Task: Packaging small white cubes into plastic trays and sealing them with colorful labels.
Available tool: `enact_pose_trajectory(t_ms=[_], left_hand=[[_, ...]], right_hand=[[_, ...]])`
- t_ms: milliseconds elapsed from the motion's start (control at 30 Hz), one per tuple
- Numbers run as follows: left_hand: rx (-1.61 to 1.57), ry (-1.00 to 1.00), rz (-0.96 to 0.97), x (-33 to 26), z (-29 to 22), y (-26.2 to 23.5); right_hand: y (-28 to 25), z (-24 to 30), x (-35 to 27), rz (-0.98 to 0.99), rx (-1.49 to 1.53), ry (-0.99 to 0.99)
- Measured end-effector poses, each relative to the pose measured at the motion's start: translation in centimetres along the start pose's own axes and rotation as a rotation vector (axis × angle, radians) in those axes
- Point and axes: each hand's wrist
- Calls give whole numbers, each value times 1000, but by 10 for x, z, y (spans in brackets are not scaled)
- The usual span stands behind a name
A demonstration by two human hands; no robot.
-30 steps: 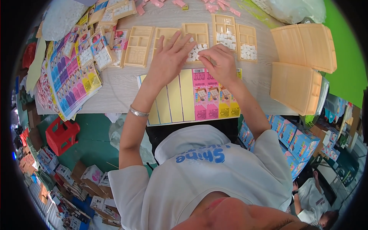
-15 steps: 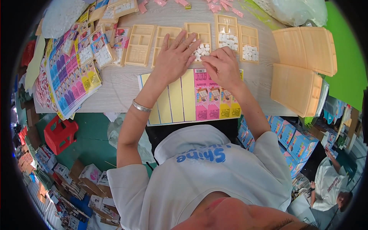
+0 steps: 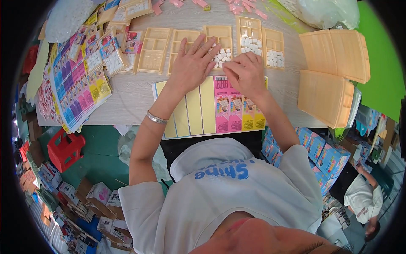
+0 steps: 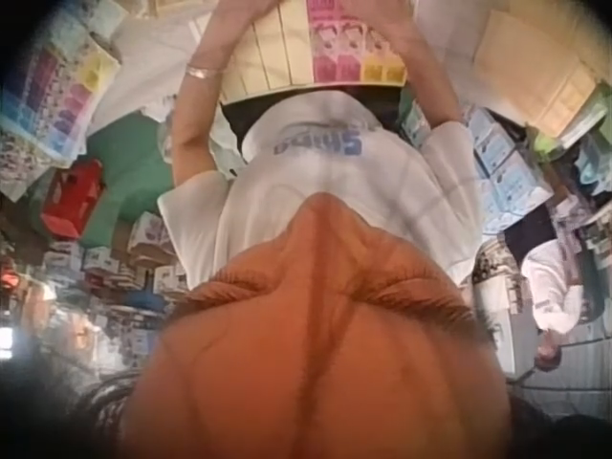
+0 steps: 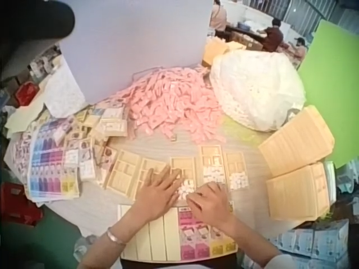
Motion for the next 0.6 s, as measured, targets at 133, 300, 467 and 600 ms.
enact_pose_trajectory(t_ms=[133,300,467,600], left_hand=[[-17,6,3,-1,-2,-3],[-44,-12,-84,-1,-5,-1],[-124,21,-128,1,-10,-4],[-133,17,-151,4,-12,-2]], right_hand=[[-2,2,4,-18,87,98],[9,-2,4,-38,133,101],[4,-5,-7,-123,270,264],[4,3,2,-111,209,195]])
Point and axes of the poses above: each hand's wrist, its own x-axis towards the middle knuckle, its own y-axis out of the palm, z = x × y, and after that the axes turned 14 degrees about z, right-handed
